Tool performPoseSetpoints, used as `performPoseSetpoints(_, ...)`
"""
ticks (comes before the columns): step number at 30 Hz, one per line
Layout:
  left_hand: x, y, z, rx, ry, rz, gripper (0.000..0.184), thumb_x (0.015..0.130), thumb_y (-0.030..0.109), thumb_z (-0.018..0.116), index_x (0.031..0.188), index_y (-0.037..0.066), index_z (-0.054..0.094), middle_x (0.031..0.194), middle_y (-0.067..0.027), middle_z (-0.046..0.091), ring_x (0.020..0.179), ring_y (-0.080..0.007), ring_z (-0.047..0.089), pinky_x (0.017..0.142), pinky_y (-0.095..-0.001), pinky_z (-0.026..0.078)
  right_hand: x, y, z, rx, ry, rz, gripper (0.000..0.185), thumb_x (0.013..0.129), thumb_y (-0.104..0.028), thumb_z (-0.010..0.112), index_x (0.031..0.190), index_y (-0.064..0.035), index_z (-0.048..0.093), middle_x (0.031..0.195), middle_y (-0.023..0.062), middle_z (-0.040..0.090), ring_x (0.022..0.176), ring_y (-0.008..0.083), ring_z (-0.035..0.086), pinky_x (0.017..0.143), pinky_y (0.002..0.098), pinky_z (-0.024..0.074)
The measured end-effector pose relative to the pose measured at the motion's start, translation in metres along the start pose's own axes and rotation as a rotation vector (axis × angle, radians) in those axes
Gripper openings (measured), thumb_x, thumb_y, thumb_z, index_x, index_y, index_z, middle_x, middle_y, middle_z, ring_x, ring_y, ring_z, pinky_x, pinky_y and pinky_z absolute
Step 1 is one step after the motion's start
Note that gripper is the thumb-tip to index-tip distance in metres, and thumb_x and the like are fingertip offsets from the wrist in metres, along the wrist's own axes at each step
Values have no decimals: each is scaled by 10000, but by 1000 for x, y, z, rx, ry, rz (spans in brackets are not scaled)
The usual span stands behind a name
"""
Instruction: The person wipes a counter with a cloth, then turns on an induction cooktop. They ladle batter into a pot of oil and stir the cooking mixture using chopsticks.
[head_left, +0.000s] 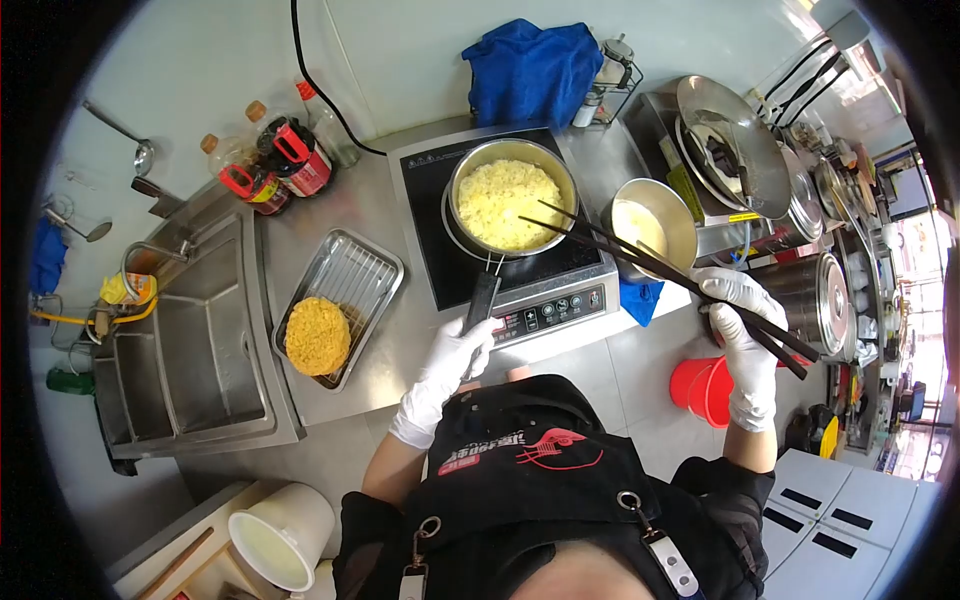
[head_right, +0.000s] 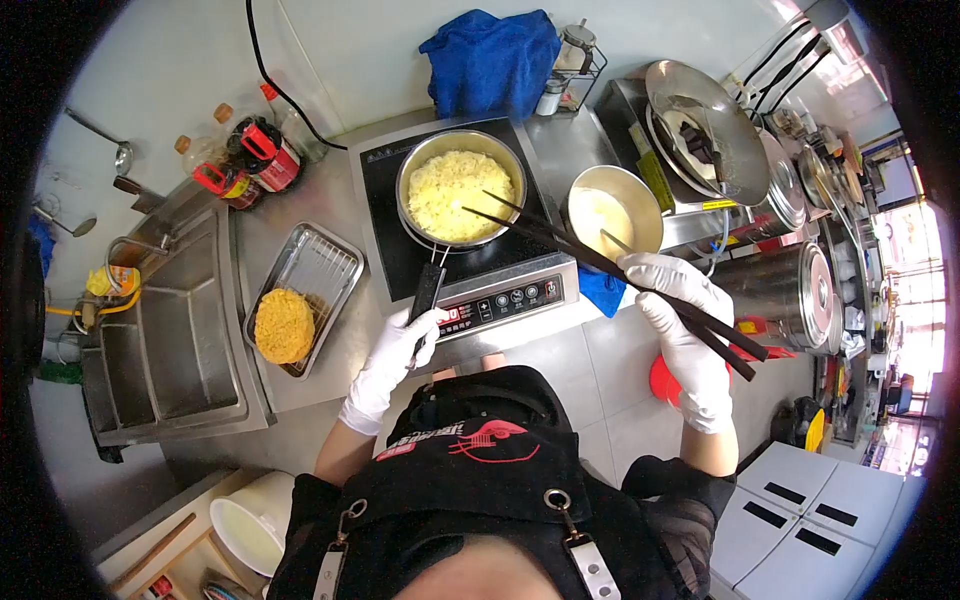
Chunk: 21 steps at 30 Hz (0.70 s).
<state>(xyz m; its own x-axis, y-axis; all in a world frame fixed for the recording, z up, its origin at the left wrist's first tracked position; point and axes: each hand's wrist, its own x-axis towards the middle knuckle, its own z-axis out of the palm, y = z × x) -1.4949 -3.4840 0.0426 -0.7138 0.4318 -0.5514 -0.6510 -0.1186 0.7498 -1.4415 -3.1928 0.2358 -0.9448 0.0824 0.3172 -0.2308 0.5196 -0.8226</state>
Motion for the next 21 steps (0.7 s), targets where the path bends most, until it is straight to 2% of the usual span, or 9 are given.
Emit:
performPoseSetpoints(5, 5, -17, -7, -28, -14, 19, 186, 899, 198, 568, 937, 20, 605, 571, 28, 481, 368, -45, 385, 333, -197, 268, 2, -20, 5, -67, -90, -29, 253, 753, -189, 697, 916, 0, 658, 957, 140, 661, 910, 237, 624, 831, 325, 473)
performPoseSetpoints(10, 13, -41, -15, 1, -23, 91, 146, 872, 193, 607, 906, 54, 579, 559, 36, 477, 376, -51, 375, 358, -216, 285, 0, -35, 7, -121, -126, 6, 258, 756, -222, 692, 902, -12, 659, 957, 130, 664, 900, 241, 630, 831, 328, 475)
performPoseSetpoints(12, 14, -46, -16, 14, -30, 100, 145, 890, 164, 570, 941, 29, 588, 570, 30, 474, 384, -52, 384, 361, -209, 291, 0, -41, 10, -155, -138, -6, 256, 756, -232, 690, 895, -20, 658, 954, 125, 664, 899, 242, 631, 832, 331, 475)
performPoseSetpoints(13, 14, -47, -16, 29, -35, 112, 159, 909, 134, 532, 976, 5, 596, 581, 24, 472, 392, -54, 394, 364, -202, 297, 1, -43, 12, -165, -157, -28, 248, 757, -237, 687, 886, -28, 654, 948, 120, 665, 894, 246, 633, 825, 332, 476)
performPoseSetpoints(18, 16, -53, -18, 25, -54, 122, 159, 907, 132, 532, 987, 3, 582, 582, 23, 469, 400, -54, 392, 375, -204, 303, 6, -50, 22, -241, -229, -70, 244, 763, -262, 670, 883, -54, 632, 934, 102, 660, 891, 260, 630, 806, 341, 475)
performPoseSetpoints(21, 21, -62, -21, 0, -72, 144, 155, 889, 154, 565, 975, 27, 587, 577, 32, 476, 392, -48, 388, 364, -202, 286, 11, -47, 31, -387, -301, -202, 277, 776, -310, 636, 916, -72, 610, 949, 90, 642, 928, 278, 610, 807, 360, 468)
